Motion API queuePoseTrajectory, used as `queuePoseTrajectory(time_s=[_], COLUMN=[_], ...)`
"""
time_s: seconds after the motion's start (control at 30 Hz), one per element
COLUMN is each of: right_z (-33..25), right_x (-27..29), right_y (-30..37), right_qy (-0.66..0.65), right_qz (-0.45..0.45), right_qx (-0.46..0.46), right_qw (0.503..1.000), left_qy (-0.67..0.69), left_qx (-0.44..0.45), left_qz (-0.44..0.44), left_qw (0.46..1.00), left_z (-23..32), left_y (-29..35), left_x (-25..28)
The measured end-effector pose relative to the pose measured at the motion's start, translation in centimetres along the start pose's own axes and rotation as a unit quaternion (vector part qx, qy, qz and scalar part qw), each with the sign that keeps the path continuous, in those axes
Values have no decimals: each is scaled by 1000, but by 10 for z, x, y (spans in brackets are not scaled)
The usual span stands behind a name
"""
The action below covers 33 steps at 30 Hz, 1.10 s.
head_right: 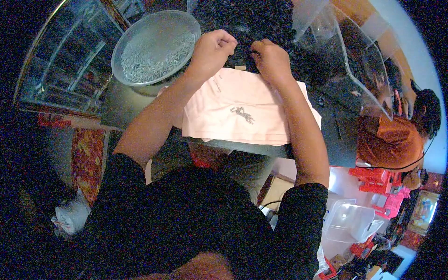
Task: The person takes black plastic tabs and metal pins by hand, attaches the pins into the tabs, and places the assembled fasteners onto a cloth.
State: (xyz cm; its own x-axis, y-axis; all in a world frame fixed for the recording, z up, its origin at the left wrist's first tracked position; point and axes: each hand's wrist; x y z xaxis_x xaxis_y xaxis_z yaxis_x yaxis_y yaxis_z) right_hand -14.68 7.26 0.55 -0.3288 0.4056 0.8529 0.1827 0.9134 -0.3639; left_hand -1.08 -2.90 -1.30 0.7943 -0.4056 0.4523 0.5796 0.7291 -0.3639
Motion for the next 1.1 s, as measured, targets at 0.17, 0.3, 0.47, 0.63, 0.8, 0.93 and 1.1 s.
queuePoseTrajectory(time_s=[0.17,0.3,0.47,0.63,0.8,0.93,1.1], right_z=[-4,2,17,2,11,11,5], right_x=[9,13,20,25,22,23,25], right_y=[16,35,43,43,46,44,43], right_qy=[36,-121,-302,-221,-252,-249,-246], right_qz=[-21,65,130,83,88,82,45], right_qx=[-43,-88,-121,-161,-54,-27,-58], right_qw=[998,987,937,958,962,965,967], left_qy=[-3,-16,-40,-99,-162,-166,-156], left_qx=[-8,3,-14,-146,-230,-257,-219], left_qz=[-2,-28,-88,-387,-460,-441,-284], left_qw=[1000,999,995,905,842,844,920], left_z=[-4,2,11,31,48,42,28], left_y=[1,6,11,18,32,30,9], left_x=[0,1,1,18,16,14,35])
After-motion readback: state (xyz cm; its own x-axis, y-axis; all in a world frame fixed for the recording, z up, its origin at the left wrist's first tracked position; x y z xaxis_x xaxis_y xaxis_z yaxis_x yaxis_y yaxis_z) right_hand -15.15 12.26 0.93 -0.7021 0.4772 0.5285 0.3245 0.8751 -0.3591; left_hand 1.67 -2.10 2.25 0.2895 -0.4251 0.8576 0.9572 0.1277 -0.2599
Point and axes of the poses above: each hand's wrist, its own y-axis away from the middle knuckle, its own x-axis out of the back of the hand, z = x × y, and after that the axes turned 12 degrees about -y, right-handed
